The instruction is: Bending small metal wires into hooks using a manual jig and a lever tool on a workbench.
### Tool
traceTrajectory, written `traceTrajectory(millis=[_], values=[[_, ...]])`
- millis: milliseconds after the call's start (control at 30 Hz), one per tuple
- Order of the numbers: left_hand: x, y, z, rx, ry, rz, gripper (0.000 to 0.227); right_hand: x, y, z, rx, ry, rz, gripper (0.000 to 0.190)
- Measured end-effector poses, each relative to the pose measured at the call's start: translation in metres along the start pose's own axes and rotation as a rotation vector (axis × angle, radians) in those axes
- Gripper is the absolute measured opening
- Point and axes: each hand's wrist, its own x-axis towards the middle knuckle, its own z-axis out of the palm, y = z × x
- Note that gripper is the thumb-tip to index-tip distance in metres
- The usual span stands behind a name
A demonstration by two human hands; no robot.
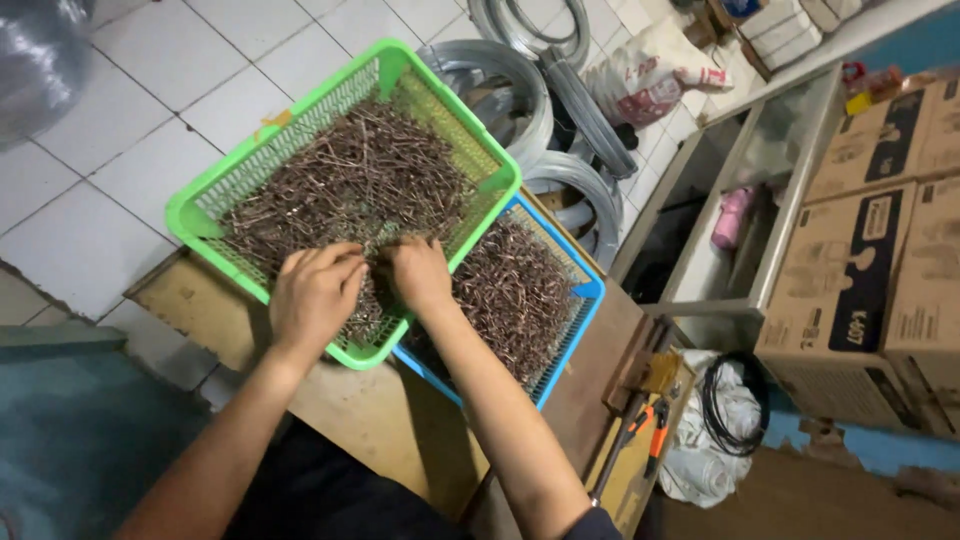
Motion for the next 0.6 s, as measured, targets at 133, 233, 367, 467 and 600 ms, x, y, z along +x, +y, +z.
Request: traceTrajectory(millis=[133,233,367,467,600], values=[[0.001,0.006,-0.012,-0.075,0.023,-0.054,0.015,-0.003,-0.003,-0.030,0.228,0.050,0.058,0.016],[0.000,0.000,-0.004,-0.074,0.092,-0.022,0.016,-0.014,-0.003,-0.047,0.629,0.240,0.202,0.015],[0.002,0.013,-0.013,-0.202,0.045,-0.060,0.025,-0.045,-0.011,-0.096,0.951,0.383,0.427,0.020],[0.012,0.035,-0.025,-0.393,-0.005,-0.110,0.040,-0.070,-0.006,-0.109,1.240,0.383,0.611,0.025],[0.012,0.068,0.001,-0.738,-0.051,-0.247,0.039,-0.110,-0.004,-0.115,1.714,0.481,0.776,0.036]])
